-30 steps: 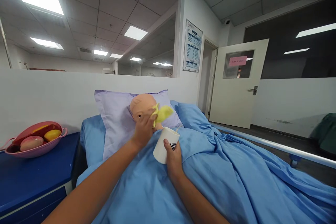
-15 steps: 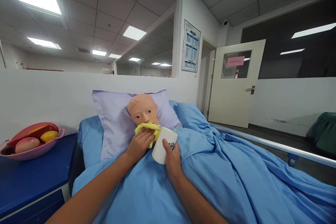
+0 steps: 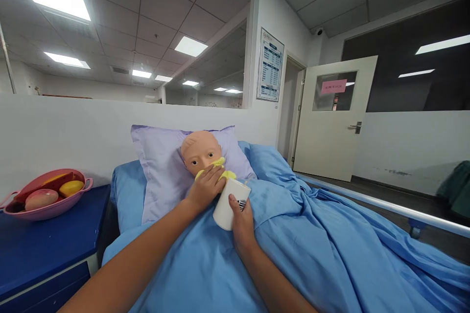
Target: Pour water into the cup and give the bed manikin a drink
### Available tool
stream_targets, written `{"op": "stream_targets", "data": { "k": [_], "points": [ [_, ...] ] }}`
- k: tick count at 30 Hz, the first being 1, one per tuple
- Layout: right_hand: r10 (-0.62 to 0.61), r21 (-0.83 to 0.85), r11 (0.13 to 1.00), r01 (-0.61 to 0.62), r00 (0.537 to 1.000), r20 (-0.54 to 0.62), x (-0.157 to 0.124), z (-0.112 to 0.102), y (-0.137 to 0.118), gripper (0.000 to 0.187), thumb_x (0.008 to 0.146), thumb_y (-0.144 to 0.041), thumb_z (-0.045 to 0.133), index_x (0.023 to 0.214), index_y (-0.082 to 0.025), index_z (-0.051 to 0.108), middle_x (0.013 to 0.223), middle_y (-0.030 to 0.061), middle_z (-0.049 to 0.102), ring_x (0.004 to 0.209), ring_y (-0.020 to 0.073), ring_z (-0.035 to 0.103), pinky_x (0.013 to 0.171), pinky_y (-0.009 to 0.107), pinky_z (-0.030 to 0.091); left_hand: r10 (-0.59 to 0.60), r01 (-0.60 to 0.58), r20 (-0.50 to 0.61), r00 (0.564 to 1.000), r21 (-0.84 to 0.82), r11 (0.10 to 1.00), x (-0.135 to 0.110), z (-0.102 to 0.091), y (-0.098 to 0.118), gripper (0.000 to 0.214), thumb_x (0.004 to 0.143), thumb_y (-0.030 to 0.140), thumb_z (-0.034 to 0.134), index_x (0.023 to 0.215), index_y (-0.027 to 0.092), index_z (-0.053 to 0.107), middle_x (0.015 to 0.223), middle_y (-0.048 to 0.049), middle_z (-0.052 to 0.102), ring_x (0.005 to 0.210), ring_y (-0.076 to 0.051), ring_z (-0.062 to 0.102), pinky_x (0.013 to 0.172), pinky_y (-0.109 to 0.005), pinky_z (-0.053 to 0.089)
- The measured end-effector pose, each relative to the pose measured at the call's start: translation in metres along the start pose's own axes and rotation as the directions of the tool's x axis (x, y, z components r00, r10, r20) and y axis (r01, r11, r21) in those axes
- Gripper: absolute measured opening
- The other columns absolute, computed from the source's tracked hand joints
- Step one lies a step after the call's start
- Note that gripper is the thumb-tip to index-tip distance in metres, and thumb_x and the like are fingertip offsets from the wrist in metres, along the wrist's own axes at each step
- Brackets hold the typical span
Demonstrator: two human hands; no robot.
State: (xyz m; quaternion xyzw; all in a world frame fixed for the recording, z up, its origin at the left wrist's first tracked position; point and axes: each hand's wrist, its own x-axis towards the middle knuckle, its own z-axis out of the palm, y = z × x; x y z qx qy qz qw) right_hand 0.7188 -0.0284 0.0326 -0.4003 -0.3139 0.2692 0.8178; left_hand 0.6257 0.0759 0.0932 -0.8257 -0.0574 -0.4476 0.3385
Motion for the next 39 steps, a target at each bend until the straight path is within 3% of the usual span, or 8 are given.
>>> {"op": "stream_targets", "data": {
  "k": [7, 10, 15, 19, 23, 28, 34, 39],
  "points": [
    [0.032, 0.023, 0.999, -0.032, 0.999, 0.034, -0.003, 0.001, -0.004, 0.059, 0.072, -0.054, 0.075, 0.116, -0.020, 0.056, 0.095, 0.0035, 0.071, 0.080, 0.0211, 0.067, 0.069, 0.033, 0.056, -0.048, 0.052, 0.043, 0.998, -0.088, 0.995, -0.033, -0.008, 0.018, 0.020, 0.096, 0.017, 0.048, 0.108, 0.012, 0.062, 0.112, -0.0122, 0.068, 0.110, -0.023, 0.062, 0.100, -0.043, 0.051],
    [0.039, 0.027, 0.999, -0.040, 0.999, 0.027, -0.004, 0.002, -0.006, 0.060, 0.071, -0.054, 0.076, 0.116, -0.020, 0.056, 0.094, 0.0031, 0.070, 0.078, 0.0212, 0.067, 0.069, 0.033, 0.055, -0.034, 0.038, 0.028, 0.999, -0.129, 0.991, -0.026, -0.020, 0.015, 0.020, 0.096, 0.018, 0.045, 0.102, 0.013, 0.063, 0.104, -0.0119, 0.068, 0.103, -0.022, 0.063, 0.093, -0.042, 0.054],
    [0.032, 0.008, 0.999, -0.032, 0.999, 0.029, -0.004, 0.001, -0.006, 0.057, 0.071, -0.054, 0.076, 0.115, -0.021, 0.057, 0.088, 0.0009, 0.069, 0.076, 0.0200, 0.066, 0.069, 0.032, 0.054, -0.015, -0.001, -0.127, 0.992, -0.121, 0.993, 0.009, -0.034, 0.001, 0.021, 0.094, 0.012, 0.045, 0.106, 0.015, 0.062, 0.115, -0.0127, 0.065, 0.118, -0.024, 0.056, 0.100, -0.047, 0.049],
    [0.038, -0.004, 0.999, -0.038, 0.999, 0.030, -0.003, 0.001, -0.004, 0.057, 0.072, -0.055, 0.075, 0.115, -0.022, 0.057, 0.087, 0.0007, 0.068, 0.075, 0.0205, 0.065, 0.066, 0.032, 0.054, 0.010, -0.015, -0.142, 0.990, -0.032, 0.999, 0.018, -0.024, -0.005, 0.016, 0.093, 0.014, 0.049, 0.100, 0.016, 0.063, 0.116, -0.0122, 0.066, 0.120, -0.025, 0.056, 0.097, -0.045, 0.052],
    [0.022, -0.017, 1.000, -0.022, 1.000, 0.018, -0.002, 0.000, -0.001, 0.056, 0.072, -0.053, 0.075, 0.114, -0.021, 0.058, 0.090, 0.0015, 0.069, 0.077, 0.0206, 0.065, 0.067, 0.032, 0.054, 0.080, -0.077, -0.076, 0.994, 0.045, 0.996, -0.001, -0.006, -0.003, 0.012, 0.092, 0.014, 0.053, 0.096, 0.014, 0.064, 0.113, -0.0115, 0.068, 0.116, -0.024, 0.059, 0.101, -0.043, 0.051],
    [0.010, -0.003, 1.000, -0.010, 0.999, 0.042, -0.004, 0.001, -0.002, 0.054, 0.072, -0.053, 0.075, 0.112, -0.021, 0.057, 0.091, 0.0009, 0.069, 0.077, 0.0200, 0.066, 0.068, 0.031, 0.055, 0.016, -0.014, -0.065, 0.998, 0.030, 0.999, -0.025, -0.006, 0.007, 0.012, 0.093, 0.017, 0.052, 0.095, 0.015, 0.064, 0.110, -0.0106, 0.068, 0.108, -0.022, 0.062, 0.100, -0.043, 0.051],
    [0.063, -0.088, 0.994, -0.061, 0.998, 0.024, -0.006, -0.001, -0.002, 0.065, 0.068, -0.059, 0.076, 0.117, -0.021, 0.055, 0.091, 0.0020, 0.070, 0.075, 0.0225, 0.067, 0.066, 0.034, 0.056, -0.124, 0.149, 0.126, 0.984, -0.213, 0.966, -0.044, -0.020, 0.009, 0.019, 0.093, 0.012, 0.043, 0.098, 0.016, 0.061, 0.104, -0.0108, 0.068, 0.101, -0.022, 0.063, 0.089, -0.039, 0.054],
    [0.084, -0.203, 0.976, -0.085, 0.996, -0.015, -0.005, -0.007, 0.008, 0.074, 0.060, -0.065, 0.077, 0.116, -0.021, 0.056, 0.091, 0.0035, 0.071, 0.072, 0.0252, 0.068, 0.061, 0.036, 0.056, -0.175, 0.252, 0.200, 0.964, -0.474, 0.844, -0.072, -0.057, -0.018, 0.040, 0.079, -0.001, 0.041, 0.109, 0.020, 0.058, 0.114, -0.0074, 0.067, 0.106, -0.020, 0.061, 0.091, -0.034, 0.053]
  ]
}}
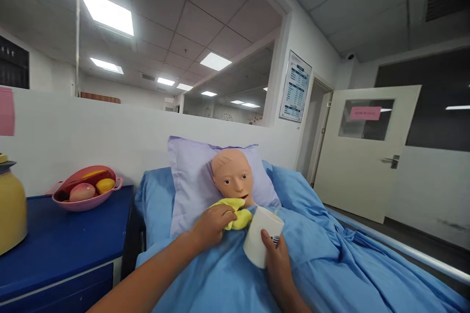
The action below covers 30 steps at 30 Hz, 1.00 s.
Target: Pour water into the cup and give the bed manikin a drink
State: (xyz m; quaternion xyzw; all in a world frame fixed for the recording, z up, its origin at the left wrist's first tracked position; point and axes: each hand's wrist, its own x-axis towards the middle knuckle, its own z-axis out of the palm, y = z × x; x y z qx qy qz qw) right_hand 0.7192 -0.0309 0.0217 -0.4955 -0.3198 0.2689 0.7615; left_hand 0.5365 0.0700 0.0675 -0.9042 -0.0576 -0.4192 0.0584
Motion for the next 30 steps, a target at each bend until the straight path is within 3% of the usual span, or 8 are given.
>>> {"op": "stream_targets", "data": {
  "k": [3, 5, 9, 13, 17, 21, 24, 30],
  "points": [
    [-0.010, -0.095, 0.995, 0.005, 0.999, -0.049, 0.003, 0.007, -0.001, 0.075, 0.055, -0.066, 0.078, 0.112, -0.021, 0.058, 0.086, 0.0040, 0.072, 0.071, 0.0272, 0.067, 0.060, 0.038, 0.056, -0.219, 0.210, -0.060, 0.974, -0.136, 0.968, -0.024, -0.046, -0.011, 0.050, 0.073, -0.002, 0.042, 0.114, 0.022, 0.057, 0.116, -0.0049, 0.066, 0.105, -0.018, 0.061, 0.092, -0.032, 0.052],
    [-0.052, -0.163, 0.986, 0.044, 0.998, -0.043, 0.005, 0.020, -0.004, 0.073, 0.055, -0.064, 0.079, 0.111, -0.021, 0.060, 0.087, 0.0046, 0.072, 0.074, 0.0284, 0.068, 0.062, 0.039, 0.056, -0.414, 0.381, -0.114, 0.903, -0.232, 0.895, -0.041, -0.080, -0.019, 0.045, 0.074, 0.002, 0.042, 0.110, 0.023, 0.058, 0.109, -0.0029, 0.067, 0.098, -0.017, 0.063, 0.088, -0.032, 0.052],
    [-0.130, -0.219, 0.966, 0.138, 0.990, 0.049, -0.004, 0.070, -0.002, 0.073, 0.055, -0.063, 0.079, 0.111, -0.020, 0.061, 0.089, 0.0059, 0.071, 0.079, 0.0296, 0.067, 0.066, 0.040, 0.055, -0.781, 0.646, -0.203, 0.590, -0.462, 0.608, -0.080, -0.140, -0.040, 0.022, 0.086, 0.024, 0.046, 0.104, 0.022, 0.058, 0.093, -0.0019, 0.068, 0.082, -0.018, 0.063, 0.074, -0.031, 0.051],
    [-0.106, -0.149, 0.981, 0.128, 0.984, 0.145, -0.034, 0.146, 0.025, 0.077, 0.054, -0.063, 0.079, 0.114, -0.019, 0.058, 0.092, 0.0062, 0.071, 0.081, 0.0300, 0.067, 0.066, 0.039, 0.054, -0.949, 0.674, -0.185, 0.255, -0.670, 0.312, -0.147, -0.180, -0.070, 0.036, 0.085, 0.047, 0.053, 0.108, 0.020, 0.053, 0.085, -0.0016, 0.064, 0.073, -0.018, 0.061, 0.063, -0.028, 0.049],
    [-0.040, -0.110, 0.992, 0.069, 0.969, 0.245, -0.082, 0.234, 0.063, 0.067, 0.065, -0.061, 0.074, 0.115, -0.020, 0.059, 0.090, 0.0043, 0.071, 0.083, 0.0281, 0.067, 0.072, 0.038, 0.054, -0.992, 0.603, -0.104, 0.067, -0.788, 0.124, -0.250, -0.208, -0.096, 0.054, 0.076, 0.063, 0.059, 0.107, 0.020, 0.050, 0.085, -0.0008, 0.064, 0.072, -0.018, 0.063, 0.062, -0.029, 0.050],
    [0.033, -0.076, 0.997, 0.002, 0.892, 0.451, -0.134, 0.317, 0.093, 0.062, 0.064, -0.055, 0.078, 0.112, -0.020, 0.060, 0.091, 0.0037, 0.072, 0.083, 0.0261, 0.067, 0.074, 0.037, 0.054, -0.995, 0.663, -0.088, -0.038, -0.748, 0.040, -0.345, -0.237, -0.110, 0.059, 0.067, 0.068, 0.063, 0.095, 0.017, 0.051, 0.079, -0.0026, 0.064, 0.074, -0.023, 0.066, 0.066, -0.033, 0.052],
    [0.067, -0.068, 0.997, -0.035, 0.829, 0.555, -0.164, 0.367, 0.113, 0.063, 0.064, -0.051, 0.081, 0.113, -0.020, 0.057, 0.099, 0.0045, 0.072, 0.090, 0.0255, 0.067, 0.080, 0.037, 0.053, -0.987, 0.739, -0.144, -0.072, -0.672, 0.044, -0.383, -0.252, -0.117, 0.046, 0.075, 0.055, 0.058, 0.100, 0.017, 0.051, 0.082, -0.0030, 0.064, 0.079, -0.023, 0.065, 0.071, -0.035, 0.052],
    [0.052, -0.082, 0.997, -0.005, 0.804, 0.593, -0.185, 0.427, 0.152, 0.066, 0.071, -0.046, 0.078, 0.124, -0.022, 0.049, 0.110, 0.0041, 0.068, 0.099, 0.0237, 0.064, 0.090, 0.038, 0.049, -0.956, 0.893, -0.295, 0.013, -0.427, 0.144, -0.403, -0.259, -0.140, 0.026, 0.073, 0.018, 0.054, 0.098, 0.020, 0.058, 0.096, -0.0036, 0.064, 0.097, -0.023, 0.061, 0.089, -0.034, 0.045]
  ]
}}
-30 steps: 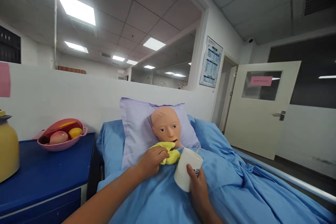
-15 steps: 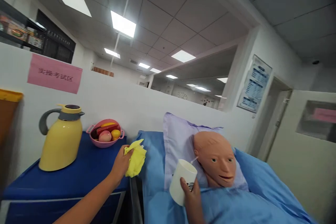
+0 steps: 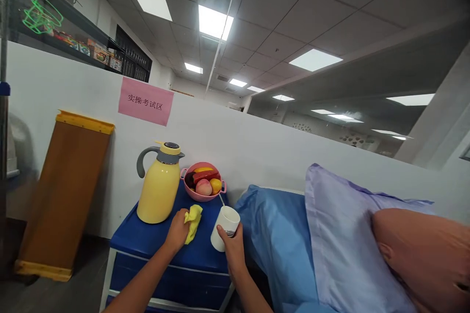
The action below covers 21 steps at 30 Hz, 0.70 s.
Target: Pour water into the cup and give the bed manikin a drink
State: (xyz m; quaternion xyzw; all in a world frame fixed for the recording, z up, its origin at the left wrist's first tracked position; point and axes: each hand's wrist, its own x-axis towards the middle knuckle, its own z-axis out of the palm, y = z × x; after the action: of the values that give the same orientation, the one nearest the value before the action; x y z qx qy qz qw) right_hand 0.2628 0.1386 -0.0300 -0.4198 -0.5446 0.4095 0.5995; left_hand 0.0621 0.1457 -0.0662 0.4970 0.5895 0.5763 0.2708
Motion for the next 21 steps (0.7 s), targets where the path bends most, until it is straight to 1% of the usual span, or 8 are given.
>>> {"op": "stream_targets", "data": {
  "k": [2, 4, 6, 10, 14, 17, 19, 21],
  "points": [
    [0.003, -0.004, 1.000, -0.003, 1.000, -0.009, 0.008, 0.007, 0.008, 0.069, 0.070, -0.045, 0.079, 0.127, -0.022, 0.048, 0.112, 0.0046, 0.068, 0.101, 0.0244, 0.064, 0.090, 0.038, 0.049, 0.028, -0.028, 0.003, 1.000, 0.043, 0.999, 0.007, 0.000, -0.004, 0.026, 0.073, 0.014, 0.051, 0.097, 0.020, 0.058, 0.093, -0.0033, 0.065, 0.092, -0.021, 0.062, 0.087, -0.034, 0.046],
    [0.005, -0.016, 1.000, -0.006, 1.000, -0.019, 0.016, 0.011, 0.015, 0.071, 0.068, -0.044, 0.080, 0.128, -0.022, 0.049, 0.114, 0.0051, 0.068, 0.103, 0.0251, 0.063, 0.091, 0.038, 0.049, 0.043, -0.043, -0.001, 0.999, 0.066, 0.997, 0.012, 0.000, -0.009, 0.029, 0.075, 0.012, 0.049, 0.101, 0.020, 0.058, 0.092, -0.0035, 0.067, 0.089, -0.021, 0.063, 0.084, -0.034, 0.048],
    [-0.006, -0.020, 1.000, 0.006, 0.999, -0.031, 0.022, 0.014, 0.020, 0.071, 0.067, -0.043, 0.081, 0.127, -0.022, 0.050, 0.116, 0.0053, 0.067, 0.106, 0.0253, 0.062, 0.093, 0.038, 0.048, 0.057, -0.055, -0.028, 0.998, 0.083, 0.995, 0.016, 0.002, -0.013, 0.035, 0.075, 0.012, 0.050, 0.109, 0.019, 0.056, 0.099, -0.0058, 0.068, 0.095, -0.021, 0.064, 0.086, -0.035, 0.049],
    [-0.014, 0.004, 1.000, 0.014, 0.998, -0.061, 0.026, 0.021, 0.025, 0.072, 0.065, -0.042, 0.082, 0.126, -0.022, 0.050, 0.116, 0.0056, 0.066, 0.106, 0.0254, 0.061, 0.094, 0.040, 0.048, 0.100, -0.089, -0.112, 0.989, 0.106, 0.990, 0.021, 0.006, -0.019, 0.047, 0.074, 0.015, 0.058, 0.121, 0.017, 0.052, 0.121, -0.0135, 0.063, 0.113, -0.026, 0.060, 0.099, -0.041, 0.045],
    [-0.007, 0.027, 1.000, 0.010, 0.992, -0.123, 0.025, 0.028, 0.023, 0.073, 0.059, -0.043, 0.084, 0.122, -0.022, 0.054, 0.111, 0.0047, 0.068, 0.100, 0.0250, 0.063, 0.090, 0.039, 0.049, 0.146, -0.121, -0.190, 0.971, 0.137, 0.983, 0.023, 0.007, -0.021, 0.045, 0.081, 0.024, 0.055, 0.125, 0.016, 0.050, 0.126, -0.0168, 0.061, 0.118, -0.029, 0.057, 0.104, -0.048, 0.042],
    [-0.014, 0.047, 0.999, 0.021, 0.989, -0.147, 0.024, 0.032, 0.020, 0.074, 0.057, -0.045, 0.083, 0.121, -0.021, 0.054, 0.105, 0.0043, 0.069, 0.095, 0.0241, 0.064, 0.089, 0.040, 0.049, 0.149, -0.109, -0.220, 0.964, 0.182, 0.977, 0.020, 0.005, -0.018, 0.042, 0.087, 0.029, 0.048, 0.125, 0.013, 0.051, 0.126, -0.0197, 0.060, 0.121, -0.030, 0.055, 0.105, -0.049, 0.040],
    [-0.026, 0.067, 0.997, 0.036, 0.990, -0.141, 0.021, 0.032, 0.017, 0.079, 0.055, -0.046, 0.082, 0.123, -0.020, 0.052, 0.112, 0.0064, 0.067, 0.100, 0.0259, 0.063, 0.093, 0.042, 0.048, 0.149, -0.099, -0.224, 0.963, 0.219, 0.971, 0.015, 0.003, -0.014, 0.042, 0.089, 0.031, 0.043, 0.124, 0.010, 0.053, 0.126, -0.0225, 0.059, 0.122, -0.032, 0.054, 0.105, -0.050, 0.039],
    [-0.041, 0.059, 0.997, 0.051, 0.987, -0.157, 0.010, 0.027, 0.016, 0.086, 0.054, -0.045, 0.082, 0.128, -0.021, 0.048, 0.128, 0.0110, 0.060, 0.119, 0.0307, 0.056, 0.103, 0.047, 0.042, 0.155, -0.099, -0.213, 0.965, 0.252, 0.963, 0.010, 0.002, -0.010, 0.042, 0.092, 0.032, 0.038, 0.122, 0.008, 0.054, 0.124, -0.0236, 0.060, 0.121, -0.032, 0.055, 0.106, -0.049, 0.038]
  ]
}}
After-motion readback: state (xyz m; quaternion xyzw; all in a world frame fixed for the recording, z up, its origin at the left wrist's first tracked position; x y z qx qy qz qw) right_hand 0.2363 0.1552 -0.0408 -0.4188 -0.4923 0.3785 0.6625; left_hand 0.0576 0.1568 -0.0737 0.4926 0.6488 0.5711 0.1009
